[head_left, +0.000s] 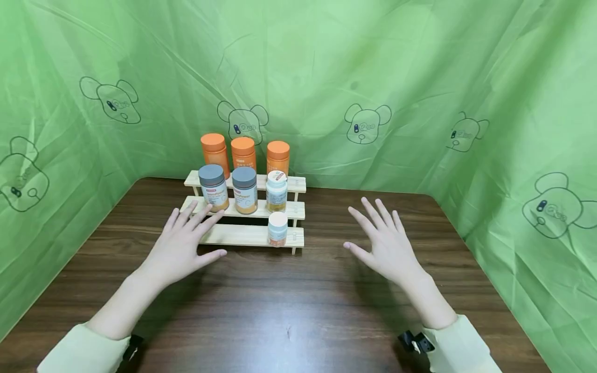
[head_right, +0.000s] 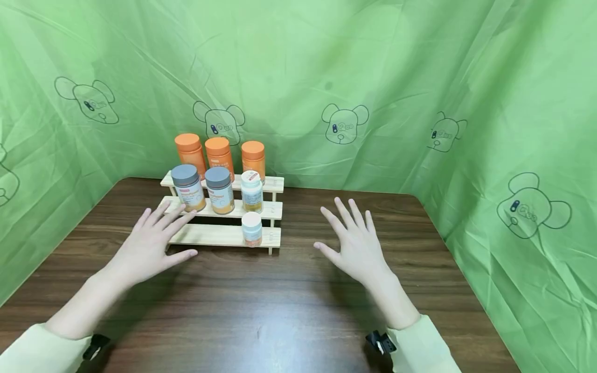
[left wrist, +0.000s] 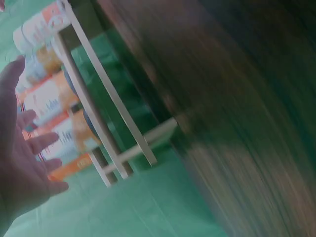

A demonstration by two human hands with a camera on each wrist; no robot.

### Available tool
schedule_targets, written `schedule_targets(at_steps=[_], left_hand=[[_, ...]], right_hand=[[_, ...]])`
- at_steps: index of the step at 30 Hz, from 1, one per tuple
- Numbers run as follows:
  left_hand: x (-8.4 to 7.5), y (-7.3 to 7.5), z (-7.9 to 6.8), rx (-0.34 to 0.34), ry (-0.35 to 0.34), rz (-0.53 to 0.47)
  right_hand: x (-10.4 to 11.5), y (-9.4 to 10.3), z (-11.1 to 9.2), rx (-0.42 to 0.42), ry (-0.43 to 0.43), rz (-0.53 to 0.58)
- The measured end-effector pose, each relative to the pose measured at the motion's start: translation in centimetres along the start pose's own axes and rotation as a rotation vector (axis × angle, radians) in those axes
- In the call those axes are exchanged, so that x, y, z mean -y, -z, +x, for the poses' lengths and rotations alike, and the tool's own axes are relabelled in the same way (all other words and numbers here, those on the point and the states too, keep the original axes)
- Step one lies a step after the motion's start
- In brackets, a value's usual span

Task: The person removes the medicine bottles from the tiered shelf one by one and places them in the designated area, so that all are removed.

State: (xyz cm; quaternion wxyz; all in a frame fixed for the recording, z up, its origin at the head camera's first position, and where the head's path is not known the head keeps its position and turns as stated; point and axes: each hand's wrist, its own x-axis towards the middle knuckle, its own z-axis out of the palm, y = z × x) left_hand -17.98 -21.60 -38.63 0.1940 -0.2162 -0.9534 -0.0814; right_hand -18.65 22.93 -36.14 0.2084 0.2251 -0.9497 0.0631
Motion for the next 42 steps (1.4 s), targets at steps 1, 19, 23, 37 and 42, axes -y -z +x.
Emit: schedule_targets(at_steps=[1, 19, 23, 37, 42], left_hand=[[0.4, 0.1, -0.1, -0.006, -0.005, -0.007], [6.4, -0.2, -1.6, 0.012, 0.054, -0.271], [7.5, -0.4, -2.0, 0.047, 0.113, -0.359], [9.8, -1.4, -2.1, 0.239, 0.198, -0.618], [10.5, -1.8, -2.3, 0.284, 0.229, -0.672]], right_hand=[[0.1, 0.1, 0.3, -0.002, 0.003, 0.011], [1.7, 2.1, 7.8, 0.008, 0.042, 0.216], [2.0, 2.5, 9.7, 0.013, 0.068, 0.261], [3.0, 1.7, 15.0, 0.001, 0.124, 0.435], [3.6, 0.9, 16.3, 0.02, 0.113, 0.493]])
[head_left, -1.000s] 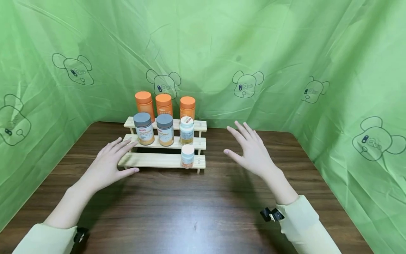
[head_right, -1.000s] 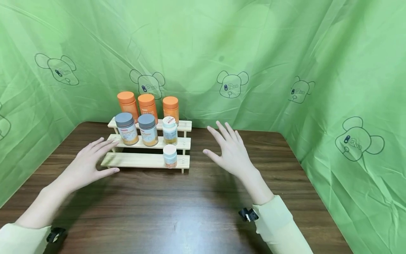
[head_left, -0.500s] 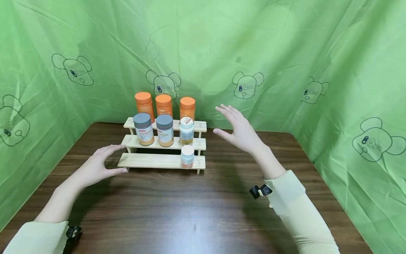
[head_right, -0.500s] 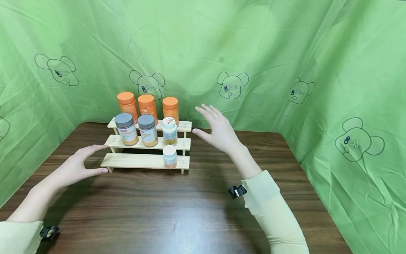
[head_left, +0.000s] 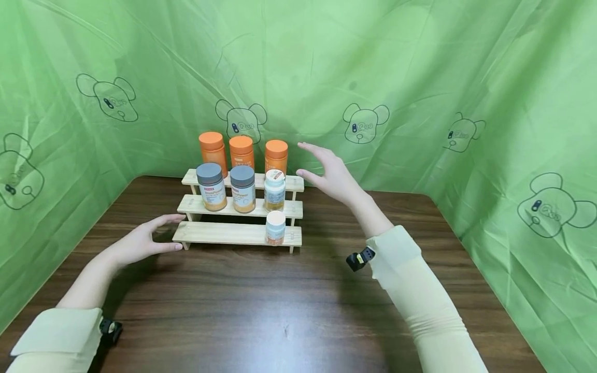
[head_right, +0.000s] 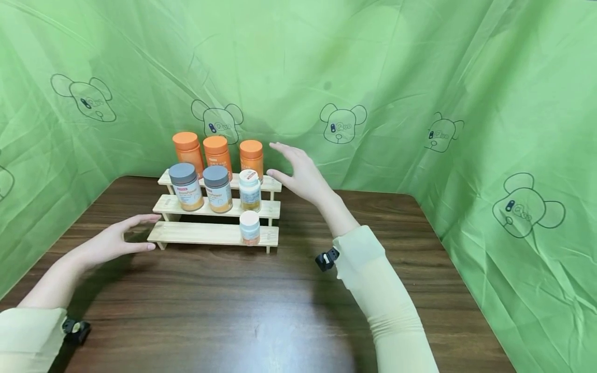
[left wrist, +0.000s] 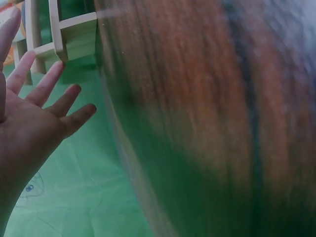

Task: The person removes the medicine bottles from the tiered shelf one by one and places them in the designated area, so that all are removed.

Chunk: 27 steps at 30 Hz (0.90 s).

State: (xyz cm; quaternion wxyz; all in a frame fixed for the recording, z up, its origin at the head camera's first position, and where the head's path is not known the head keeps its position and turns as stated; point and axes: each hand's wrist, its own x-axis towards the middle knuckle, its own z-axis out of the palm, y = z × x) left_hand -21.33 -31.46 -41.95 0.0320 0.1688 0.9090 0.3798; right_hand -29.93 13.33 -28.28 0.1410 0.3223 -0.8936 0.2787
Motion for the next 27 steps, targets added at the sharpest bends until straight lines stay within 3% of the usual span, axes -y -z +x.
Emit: schedule_targets(at_steps=[8, 16, 27], left_hand=[[1.2, 0.3, 0.9, 0.073, 0.029, -0.091], [2.0, 0.7, 1.6, 0.119, 0.027, -0.105], [3.6, 1.0, 1.6, 0.114, -0.019, -0.101]], right_hand=[[-0.3, -1.8, 2.0, 0.003, -0.09, 0.115], [-0.3, -3.4, 3.4, -0.004, -0.091, 0.128], [0.0, -5.2, 4.5, -0.022, -0.148, 0.245]])
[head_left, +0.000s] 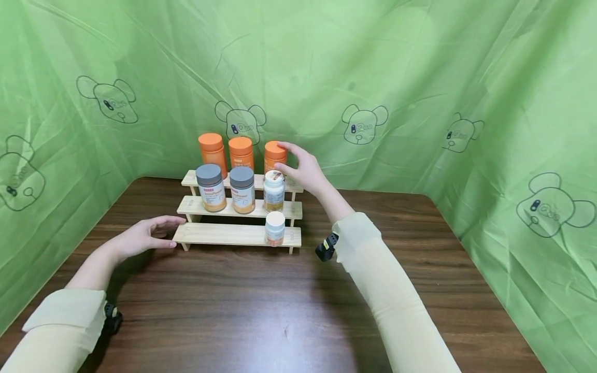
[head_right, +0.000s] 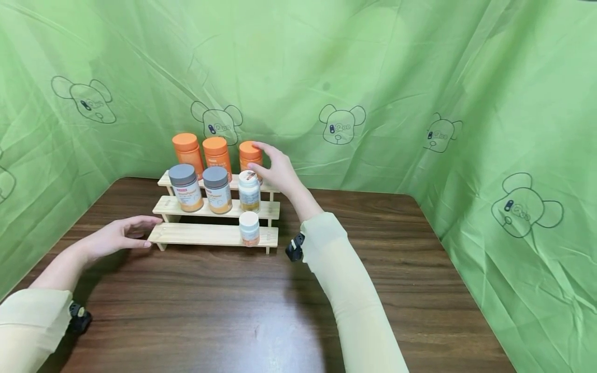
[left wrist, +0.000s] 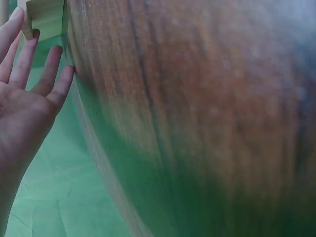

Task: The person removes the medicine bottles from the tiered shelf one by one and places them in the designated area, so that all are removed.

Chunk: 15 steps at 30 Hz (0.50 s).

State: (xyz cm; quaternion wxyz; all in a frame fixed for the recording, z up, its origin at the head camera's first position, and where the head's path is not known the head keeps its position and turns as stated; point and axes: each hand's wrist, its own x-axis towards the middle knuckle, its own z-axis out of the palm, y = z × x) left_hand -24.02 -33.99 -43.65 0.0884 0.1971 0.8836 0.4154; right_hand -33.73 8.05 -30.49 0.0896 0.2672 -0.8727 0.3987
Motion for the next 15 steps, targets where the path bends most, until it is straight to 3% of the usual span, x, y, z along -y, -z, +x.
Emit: schedule_targets(at_steps=[6, 15], left_hand=[[0.2, 0.2, 0.0, -0.01, 0.031, 0.033], [0.1, 0.3, 0.4, 0.011, 0.048, 0.065]], right_hand=[[0.1, -0.8, 0.4, -0.03, -0.012, 0.097], [-0.1, -2.2, 0.7, -0.153, -0.056, 0.169]])
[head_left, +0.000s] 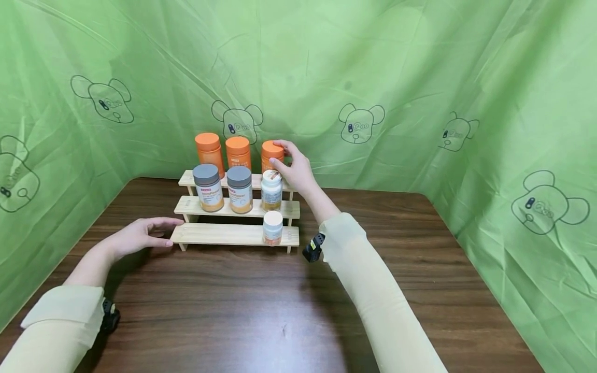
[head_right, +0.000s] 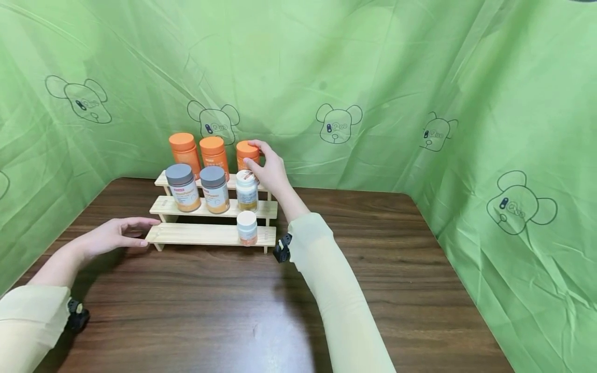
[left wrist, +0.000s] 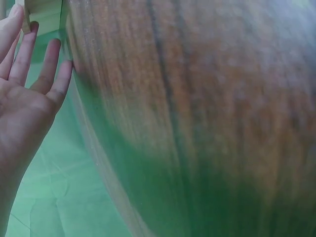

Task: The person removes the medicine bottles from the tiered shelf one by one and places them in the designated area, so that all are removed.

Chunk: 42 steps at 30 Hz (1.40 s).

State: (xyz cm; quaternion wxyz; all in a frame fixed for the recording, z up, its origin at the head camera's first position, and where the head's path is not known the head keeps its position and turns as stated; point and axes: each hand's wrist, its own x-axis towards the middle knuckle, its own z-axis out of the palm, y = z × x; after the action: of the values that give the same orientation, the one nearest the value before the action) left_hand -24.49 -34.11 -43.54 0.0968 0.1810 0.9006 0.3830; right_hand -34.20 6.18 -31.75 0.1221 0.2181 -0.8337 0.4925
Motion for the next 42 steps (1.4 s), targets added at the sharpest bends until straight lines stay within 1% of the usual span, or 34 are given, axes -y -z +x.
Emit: schedule_targets(at_steps=[5, 13, 17, 21, 28, 32, 36, 42], left_hand=[[-0.1, -0.1, 0.2, 0.003, 0.007, -0.005], [0.2, 0.1, 0.1, 0.002, 0.032, -0.012], [0.1, 0.2, -0.1, 0.005, 0.03, -0.018], [-0.2, 0.2, -0.1, 0.0, 0.021, 0.002], [-0.2, 0.1, 0.2, -0.007, 0.031, 0.022], [-0.1, 0.2, 0.2, -0.03, 0.042, 0.043], [-0.1, 0.2, 0.4, -0.034, 0.042, 0.068], [-0.1, 0.1, 0.5, -0.037, 0.031, 0.088]], right_hand=[[-0.2, 0.0, -0.1, -0.042, -0.013, 0.028], [-0.7, 0.5, -0.3, -0.068, -0.021, 0.097], [-0.7, 1.1, -0.4, -0.077, -0.032, 0.126], [-0.3, 2.2, -0.7, -0.09, -0.037, 0.167], [2.3, 4.8, -2.4, -0.108, -0.037, 0.206], [2.4, 5.8, -2.8, -0.113, -0.015, 0.223], [1.9, 6.8, -3.1, -0.126, 0.004, 0.224], [1.1, 8.3, -3.7, -0.141, 0.001, 0.225]])
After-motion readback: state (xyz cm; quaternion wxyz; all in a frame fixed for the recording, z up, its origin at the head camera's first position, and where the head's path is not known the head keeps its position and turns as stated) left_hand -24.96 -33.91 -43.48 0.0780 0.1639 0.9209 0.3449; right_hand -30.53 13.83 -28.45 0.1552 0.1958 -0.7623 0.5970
